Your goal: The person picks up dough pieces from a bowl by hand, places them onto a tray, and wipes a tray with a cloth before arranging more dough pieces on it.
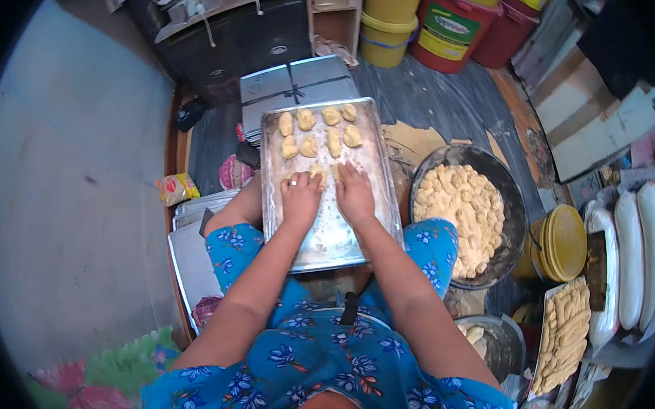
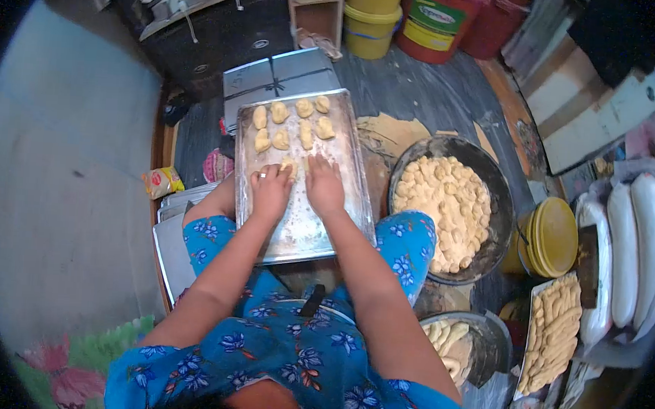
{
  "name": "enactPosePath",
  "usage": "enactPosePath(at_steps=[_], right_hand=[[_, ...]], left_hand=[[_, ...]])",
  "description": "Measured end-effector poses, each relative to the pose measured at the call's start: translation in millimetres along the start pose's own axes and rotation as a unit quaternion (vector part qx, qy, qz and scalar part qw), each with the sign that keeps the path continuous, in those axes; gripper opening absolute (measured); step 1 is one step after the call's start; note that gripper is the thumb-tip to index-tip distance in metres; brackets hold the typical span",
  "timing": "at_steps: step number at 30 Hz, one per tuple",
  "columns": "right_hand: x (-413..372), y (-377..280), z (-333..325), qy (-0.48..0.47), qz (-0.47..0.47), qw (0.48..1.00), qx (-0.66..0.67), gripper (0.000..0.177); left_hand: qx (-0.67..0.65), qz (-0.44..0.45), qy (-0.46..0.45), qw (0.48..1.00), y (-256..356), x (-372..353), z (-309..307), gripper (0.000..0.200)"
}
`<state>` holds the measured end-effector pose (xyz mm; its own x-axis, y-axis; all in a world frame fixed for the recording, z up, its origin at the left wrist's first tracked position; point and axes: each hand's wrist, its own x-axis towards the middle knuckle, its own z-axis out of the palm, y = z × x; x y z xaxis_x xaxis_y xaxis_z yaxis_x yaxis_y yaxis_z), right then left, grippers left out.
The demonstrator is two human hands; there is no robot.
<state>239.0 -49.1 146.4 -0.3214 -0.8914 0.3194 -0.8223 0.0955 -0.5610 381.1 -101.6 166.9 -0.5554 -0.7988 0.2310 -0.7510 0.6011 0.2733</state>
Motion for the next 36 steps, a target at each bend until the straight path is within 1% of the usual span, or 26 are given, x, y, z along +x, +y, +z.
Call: enactPosePath(at_steps=[2, 3, 4, 5, 6, 7, 9, 10, 11, 12, 13, 14, 15, 16, 17, 18, 19, 20, 22, 25, 27, 28, 31, 32, 35, 36], right_hand=[[1, 1, 2, -0.001, 0.009, 1.000, 0.010, 0.042], [1, 7, 8, -0.006, 0.009, 1.000, 0.015, 0.046], [0, 6, 1, -0.009, 0.023, 0.998, 0.056, 0.051], [2, 8, -5, 0.027, 0.025, 0.987, 0.153, 0.057], [1, 8, -12, 0.071, 0.049, 0.963, 0.255, 0.058], [-5, 14, -31, 0.093, 0.070, 0.948, 0.295, 0.058], [-14, 22, -71, 0.129, 0.098, 0.912, 0.376, 0.059], [-22, 39, -93, 0.146, 0.117, 0.920, 0.346, 0.060], [-33, 64, -103, 0.187, 0.131, 0.912, 0.340, 0.061], [-41, 92, -109, 0.242, 0.159, 0.886, 0.362, 0.061], [-52, 119, -122, 0.269, 0.203, 0.877, 0.341, 0.061], [-69, 170, -118, 0.310, 0.217, 0.873, 0.308, 0.062], [-85, 189, -133, 0.325, 0.292, 0.857, 0.275, 0.061], [-108, 226, -134, 0.318, 0.331, 0.859, 0.228, 0.059], [-128, 241, -139, 0.310, 0.384, 0.846, 0.202, 0.058], [-158, 273, -132, 0.247, 0.419, 0.868, 0.103, 0.061], [-184, 295, -124, 0.172, 0.475, 0.862, 0.036, 0.062], [-212, 314, -110, 0.103, 0.513, 0.851, -0.049, 0.059], [-245, 293, -108, 0.009, 0.572, 0.815, -0.090, 0.046], [-265, 284, -100, -0.116, 0.545, 0.817, -0.147, 0.033], [-262, 304, -93, -0.056, 0.540, 0.838, -0.054, 0.029], [-258, 312, -93, -0.026, 0.535, 0.844, -0.008, 0.027], [-239, 325, -100, 0.083, 0.504, 0.859, -0.048, 0.027], [-227, 332, -106, 0.039, 0.528, 0.847, -0.046, 0.037], [-211, 355, -102, 0.043, 0.510, 0.858, -0.047, 0.051], [-202, 360, -104, -0.005, 0.515, 0.855, -0.062, 0.068]], left_hand=[[0.047, -0.002, 0.006, 0.999, 1, -1, 0, 0.036], [0.068, 0.001, 0.009, 0.998, 2, -1, 2, 0.037], [0.071, 0.006, 0.026, 0.997, 4, -2, 2, 0.040], [0.074, 0.012, 0.042, 0.996, 5, -4, 4, 0.044], [0.074, 0.002, 0.038, 0.997, 1, -6, 11, 0.048], [0.075, -0.011, 0.034, 0.997, -3, -8, 18, 0.053], [0.035, -0.024, -0.002, 0.999, -5, -11, 17, 0.057], [0.017, -0.035, -0.020, 0.999, -2, -12, 14, 0.059], [0.026, -0.047, -0.010, 0.999, 6, -11, 15, 0.060], [0.034, -0.059, 0.001, 0.998, 14, -10, 16, 0.061], [0.044, -0.071, 0.011, 0.996, 24, -11, 15, 0.063], [-0.037, -0.042, 0.005, 0.998, 42, -5, 11, 0.062], [-0.075, 0.008, -0.009, 0.997, 69, 1, 4, 0.060], [-0.114, 0.057, -0.023, 0.992, 101, 4, -3, 0.058], [-0.181, 0.125, -0.022, 0.975, 132, 4, -6, 0.055], [-0.140, 0.158, -0.050, 0.976, 169, 1, -16, 0.053], [-0.152, 0.203, -0.060, 0.965, 194, -5, -14, 0.054], [-0.165, 0.249, -0.070, 0.952, 214, -10, -9, 0.054], [-0.150, 0.290, -0.108, 0.939, 242, -25, 9, 0.058], [-0.155, 0.332, -0.152, 0.918, 267, -50, 30, 0.057], [-0.163, 0.347, -0.190, 0.904, 271, -64, 46, 0.057], [-0.157, 0.356, -0.189, 0.901, 269, -69, 57, 0.056], [-0.153, 0.372, -0.189, 0.896, 267, -74, 77, 0.056], [-0.158, 0.370, -0.195, 0.894, 264, -74, 81, 0.055], [-0.146, 0.378, -0.194, 0.894, 261, -71, 83, 0.054], [-0.137, 0.381, -0.189, 0.895, 259, -70, 83, 0.054]])
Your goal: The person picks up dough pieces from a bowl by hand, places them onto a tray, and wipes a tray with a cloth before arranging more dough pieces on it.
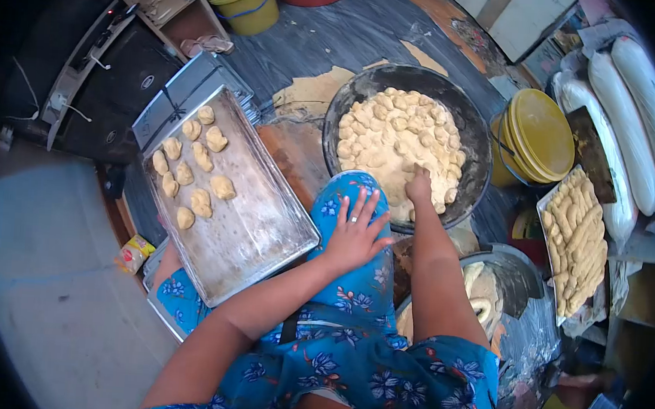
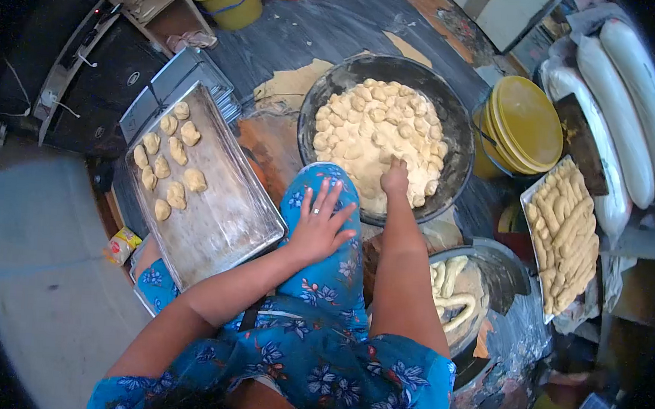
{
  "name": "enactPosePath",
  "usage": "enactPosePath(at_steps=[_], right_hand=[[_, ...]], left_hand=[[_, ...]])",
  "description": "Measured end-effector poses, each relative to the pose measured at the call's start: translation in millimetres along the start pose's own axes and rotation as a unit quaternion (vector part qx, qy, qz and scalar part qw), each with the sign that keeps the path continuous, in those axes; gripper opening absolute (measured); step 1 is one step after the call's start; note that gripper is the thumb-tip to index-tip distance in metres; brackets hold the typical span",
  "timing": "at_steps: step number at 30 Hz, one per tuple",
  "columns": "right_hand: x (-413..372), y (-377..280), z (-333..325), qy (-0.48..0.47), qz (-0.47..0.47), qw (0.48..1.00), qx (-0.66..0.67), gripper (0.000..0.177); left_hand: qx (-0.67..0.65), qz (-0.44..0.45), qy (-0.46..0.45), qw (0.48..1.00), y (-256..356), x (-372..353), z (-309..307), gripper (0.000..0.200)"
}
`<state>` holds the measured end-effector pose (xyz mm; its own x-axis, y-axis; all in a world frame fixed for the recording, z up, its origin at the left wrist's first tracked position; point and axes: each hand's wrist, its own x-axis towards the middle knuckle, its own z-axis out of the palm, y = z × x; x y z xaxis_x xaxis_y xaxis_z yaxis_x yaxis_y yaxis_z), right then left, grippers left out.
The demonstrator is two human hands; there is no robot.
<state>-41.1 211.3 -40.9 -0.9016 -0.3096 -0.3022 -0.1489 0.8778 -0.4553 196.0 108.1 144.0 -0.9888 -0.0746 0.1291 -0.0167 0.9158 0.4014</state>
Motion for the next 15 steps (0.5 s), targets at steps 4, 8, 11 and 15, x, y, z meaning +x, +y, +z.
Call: enactPosePath(at_steps=[4, 8, 11, 15], right_hand=[[37, 11, 28, 0.023, -0.109, 0.990, -0.089, 0.077], [34, -4, 13, -0.051, -0.045, 0.993, -0.100, 0.065], [37, -6, 9, -0.091, -0.060, 0.982, -0.154, 0.036], [6, 4, 13, -0.007, -0.121, 0.981, -0.151, 0.026]], left_hand=[[0.006, 0.022, 0.023, 0.999, -7, -1, 4, 0.049], [-0.028, 0.026, 0.067, 0.997, -10, 3, 6, 0.044], [-0.046, 0.019, 0.037, 0.998, -13, 4, 5, 0.042], [-0.054, 0.012, 0.030, 0.998, -16, 2, 10, 0.040]])
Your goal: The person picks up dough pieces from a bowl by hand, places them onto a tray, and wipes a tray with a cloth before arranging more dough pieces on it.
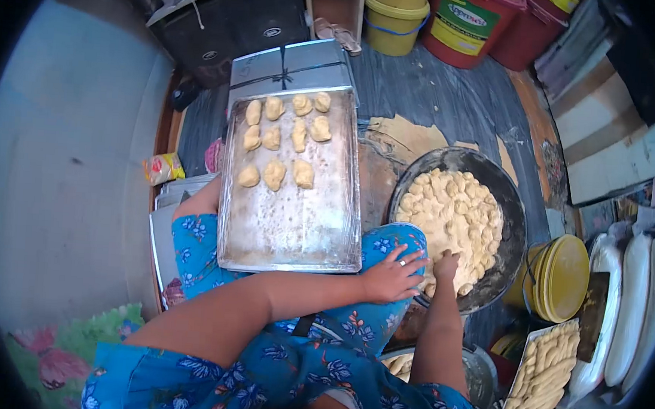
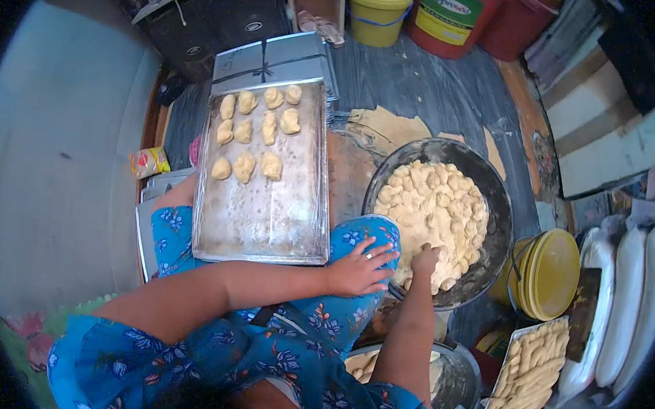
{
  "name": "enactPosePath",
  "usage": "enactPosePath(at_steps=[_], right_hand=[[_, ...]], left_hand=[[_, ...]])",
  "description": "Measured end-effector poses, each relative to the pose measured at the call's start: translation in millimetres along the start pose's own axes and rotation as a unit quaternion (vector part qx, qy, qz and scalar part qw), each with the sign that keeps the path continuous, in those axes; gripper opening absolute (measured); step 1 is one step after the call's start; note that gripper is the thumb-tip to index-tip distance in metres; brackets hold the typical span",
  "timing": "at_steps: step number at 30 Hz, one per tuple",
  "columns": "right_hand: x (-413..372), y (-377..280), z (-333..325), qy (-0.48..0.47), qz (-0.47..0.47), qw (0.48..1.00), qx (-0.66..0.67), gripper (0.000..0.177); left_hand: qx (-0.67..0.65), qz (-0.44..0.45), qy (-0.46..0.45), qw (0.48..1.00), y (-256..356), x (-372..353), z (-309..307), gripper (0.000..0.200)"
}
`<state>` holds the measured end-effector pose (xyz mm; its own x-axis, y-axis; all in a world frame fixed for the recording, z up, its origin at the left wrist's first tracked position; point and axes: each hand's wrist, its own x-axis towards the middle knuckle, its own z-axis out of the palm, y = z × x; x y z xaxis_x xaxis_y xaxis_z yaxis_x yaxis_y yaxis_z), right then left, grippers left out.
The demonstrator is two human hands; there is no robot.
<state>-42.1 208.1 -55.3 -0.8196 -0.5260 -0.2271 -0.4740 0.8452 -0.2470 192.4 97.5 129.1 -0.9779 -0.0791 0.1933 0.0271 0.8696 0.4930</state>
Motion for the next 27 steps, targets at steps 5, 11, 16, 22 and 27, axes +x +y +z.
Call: enactPosePath(at_steps=[5, 11, 16, 22, 27], right_hand=[[-45, -1, -13, 0.114, -0.042, 0.982, 0.145, 0.026], [-130, -8, -22, 0.085, -0.147, 0.976, 0.139, 0.027], [-108, -39, -75, 0.214, -0.018, 0.916, 0.340, 0.029], [-160, -224, -182, 0.119, -0.335, 0.824, 0.441, 0.029], [-209, -308, -139, -0.174, -0.497, 0.736, 0.425, 0.032]], left_hand=[[0.007, 0.015, 0.008, 1.000, -1, -15, -10, 0.041], [-0.016, -0.040, 0.046, 0.998, -8, -81, -79, 0.044], [-0.194, -0.147, 0.127, 0.962, -14, -119, -113, 0.042], [-0.705, -0.364, 0.182, 0.580, -22, -128, -143, 0.056], [-0.718, -0.288, 0.304, 0.556, -59, -163, -137, 0.048]])
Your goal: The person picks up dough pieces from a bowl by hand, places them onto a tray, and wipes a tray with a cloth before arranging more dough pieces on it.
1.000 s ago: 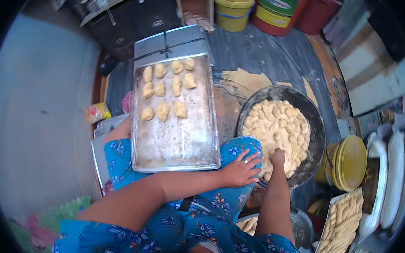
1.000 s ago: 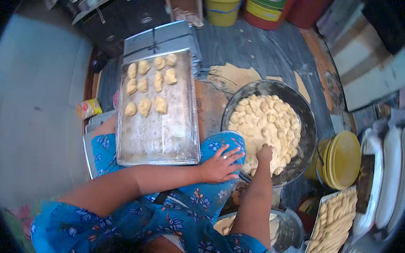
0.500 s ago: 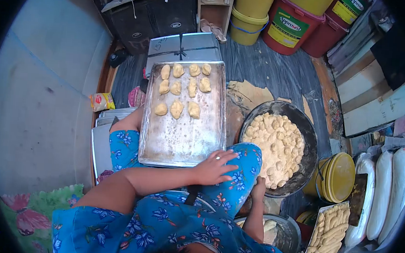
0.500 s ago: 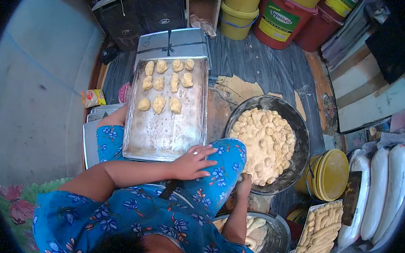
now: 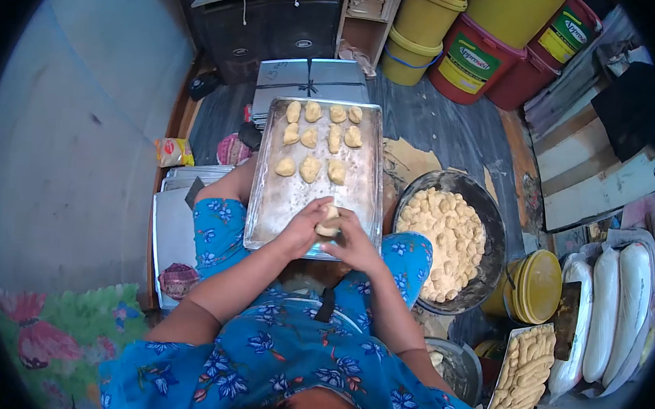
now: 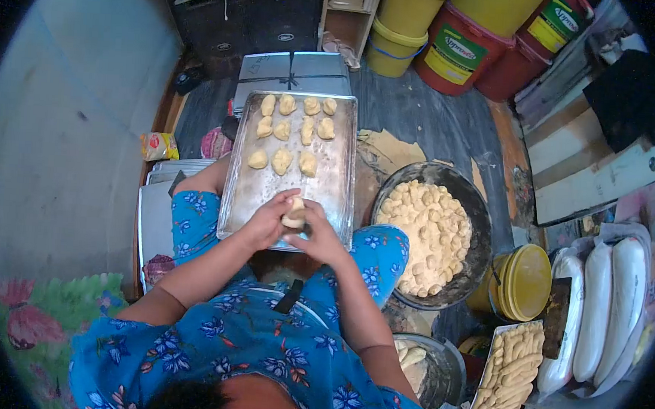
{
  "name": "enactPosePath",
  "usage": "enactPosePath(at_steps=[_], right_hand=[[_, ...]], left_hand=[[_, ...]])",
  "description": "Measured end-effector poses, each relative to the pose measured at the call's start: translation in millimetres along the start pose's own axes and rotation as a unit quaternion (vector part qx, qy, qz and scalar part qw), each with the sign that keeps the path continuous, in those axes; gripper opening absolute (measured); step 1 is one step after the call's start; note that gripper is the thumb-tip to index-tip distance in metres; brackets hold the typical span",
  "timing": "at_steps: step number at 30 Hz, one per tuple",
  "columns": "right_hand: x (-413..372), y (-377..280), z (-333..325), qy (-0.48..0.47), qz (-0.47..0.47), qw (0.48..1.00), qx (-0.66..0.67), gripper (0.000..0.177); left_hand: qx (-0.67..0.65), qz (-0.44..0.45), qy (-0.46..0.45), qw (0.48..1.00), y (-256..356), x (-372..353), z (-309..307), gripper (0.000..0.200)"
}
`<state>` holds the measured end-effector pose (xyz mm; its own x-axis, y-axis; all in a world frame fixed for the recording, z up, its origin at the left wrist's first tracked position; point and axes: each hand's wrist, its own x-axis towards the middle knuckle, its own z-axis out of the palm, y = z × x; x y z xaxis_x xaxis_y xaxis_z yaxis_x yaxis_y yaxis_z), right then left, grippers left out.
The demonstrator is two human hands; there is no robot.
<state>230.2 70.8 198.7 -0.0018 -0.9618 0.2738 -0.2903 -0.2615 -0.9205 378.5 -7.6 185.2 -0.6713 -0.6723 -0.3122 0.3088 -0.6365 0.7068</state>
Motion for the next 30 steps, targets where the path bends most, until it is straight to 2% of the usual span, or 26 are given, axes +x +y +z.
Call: enactPosePath(at_steps=[2, 5, 7, 9, 10, 11, 12, 15, 16, 19, 21, 22, 26, 29, 30], right_hand=[[5, 9, 33, 0.012, -0.007, 1.000, 0.025, 0.031], [12, 23, 60, 0.090, 0.011, 0.995, -0.046, 0.028], [17, 39, 58, 0.080, 0.122, 0.988, 0.046, 0.028], [28, 54, 45, 0.080, 0.231, 0.958, 0.147, 0.028], [36, 54, 36, 0.142, 0.151, 0.976, 0.060, 0.032], [45, 54, 26, 0.202, 0.120, 0.972, 0.006, 0.035], [56, 46, 15, 0.260, 0.090, 0.960, -0.049, 0.039], [84, 41, -15, 0.298, -0.009, 0.923, -0.241, 0.047], [88, 53, -18, 0.265, 0.017, 0.923, -0.278, 0.046], [94, 76, -19, 0.171, 0.077, 0.919, -0.347, 0.043], [91, 79, -22, 0.118, 0.099, 0.926, -0.345, 0.040], [94, 83, -23, 0.131, 0.078, 0.926, -0.345, 0.035], [96, 90, -28, 0.112, 0.098, 0.929, -0.338, 0.034], [96, 82, -22, 0.117, 0.101, 0.918, -0.366, 0.037], [93, 79, -19, 0.121, 0.092, 0.922, -0.356, 0.038]], left_hand=[[0.007, 0.015, 0.030, 0.999, 8, -10, -11, 0.045], [-0.015, 0.033, 0.079, 0.996, 16, -22, -16, 0.040], [0.002, 0.056, 0.085, 0.995, 19, -25, -22, 0.040], [0.030, 0.095, 0.114, 0.988, 20, -24, -25, 0.039], [0.065, 0.116, 0.128, 0.983, 17, -19, -38, 0.039], [0.098, 0.137, 0.141, 0.976, 14, -14, -50, 0.039], [0.220, 0.200, 0.158, 0.942, 17, -13, -55, 0.037], [0.503, 0.337, 0.207, 0.768, 31, -20, -56, 0.036], [0.537, 0.345, 0.206, 0.742, 27, -19, -61, 0.036], [0.722, 0.219, 0.185, 0.629, 19, -21, -73, 0.035], [0.698, 0.267, 0.194, 0.636, 17, -19, -83, 0.032], [0.691, 0.275, 0.196, 0.639, 19, -18, -85, 0.032], [0.646, 0.303, 0.224, 0.664, 28, -16, -80, 0.030], [0.688, 0.292, 0.203, 0.633, 34, -4, -89, 0.027], [0.688, 0.282, 0.197, 0.639, 36, 2, -95, 0.027]])
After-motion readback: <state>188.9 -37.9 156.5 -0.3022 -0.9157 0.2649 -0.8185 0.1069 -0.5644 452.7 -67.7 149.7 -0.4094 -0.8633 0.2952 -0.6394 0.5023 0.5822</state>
